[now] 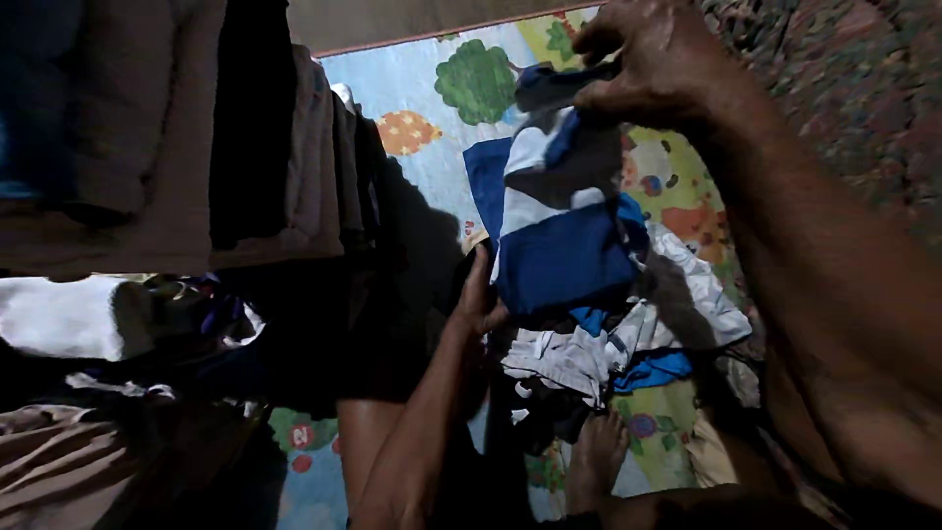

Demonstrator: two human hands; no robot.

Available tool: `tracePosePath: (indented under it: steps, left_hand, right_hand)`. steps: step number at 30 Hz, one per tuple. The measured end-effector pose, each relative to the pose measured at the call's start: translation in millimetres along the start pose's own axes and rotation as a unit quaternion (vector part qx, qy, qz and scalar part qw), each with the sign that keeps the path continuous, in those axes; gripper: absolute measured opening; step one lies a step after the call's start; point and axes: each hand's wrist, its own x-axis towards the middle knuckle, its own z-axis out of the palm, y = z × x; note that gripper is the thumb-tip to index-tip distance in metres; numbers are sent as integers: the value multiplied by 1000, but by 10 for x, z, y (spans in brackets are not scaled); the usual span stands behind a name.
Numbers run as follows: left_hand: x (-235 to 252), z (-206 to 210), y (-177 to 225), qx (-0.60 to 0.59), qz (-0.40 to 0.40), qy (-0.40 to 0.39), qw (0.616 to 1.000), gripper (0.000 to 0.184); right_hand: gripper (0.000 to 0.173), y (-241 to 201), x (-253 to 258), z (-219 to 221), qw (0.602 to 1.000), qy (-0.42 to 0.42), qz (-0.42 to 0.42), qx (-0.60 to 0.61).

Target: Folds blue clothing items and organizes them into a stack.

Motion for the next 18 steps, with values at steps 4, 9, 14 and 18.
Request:
tracePosePath:
  steps: [4, 9, 14, 18]
  left_hand:
    - [35, 2, -87, -23, -21, 56, 998, 43]
    - [2, 49, -240, 17, -17, 142, 990, 23]
    - [-10, 200, -265, 34, -10, 206, 978, 26]
    - [-25, 347, -56, 132, -63, 216, 965, 33]
  right_hand:
    - [52, 250, -463, 730, 996, 6, 59, 61]
    - [45, 640, -1491, 1619, 935, 32, 266, 235]
    - [33, 633, -1565, 1665, 918, 51, 313, 241]
    - [38, 602, -1357, 1571, 934, 1, 284, 214]
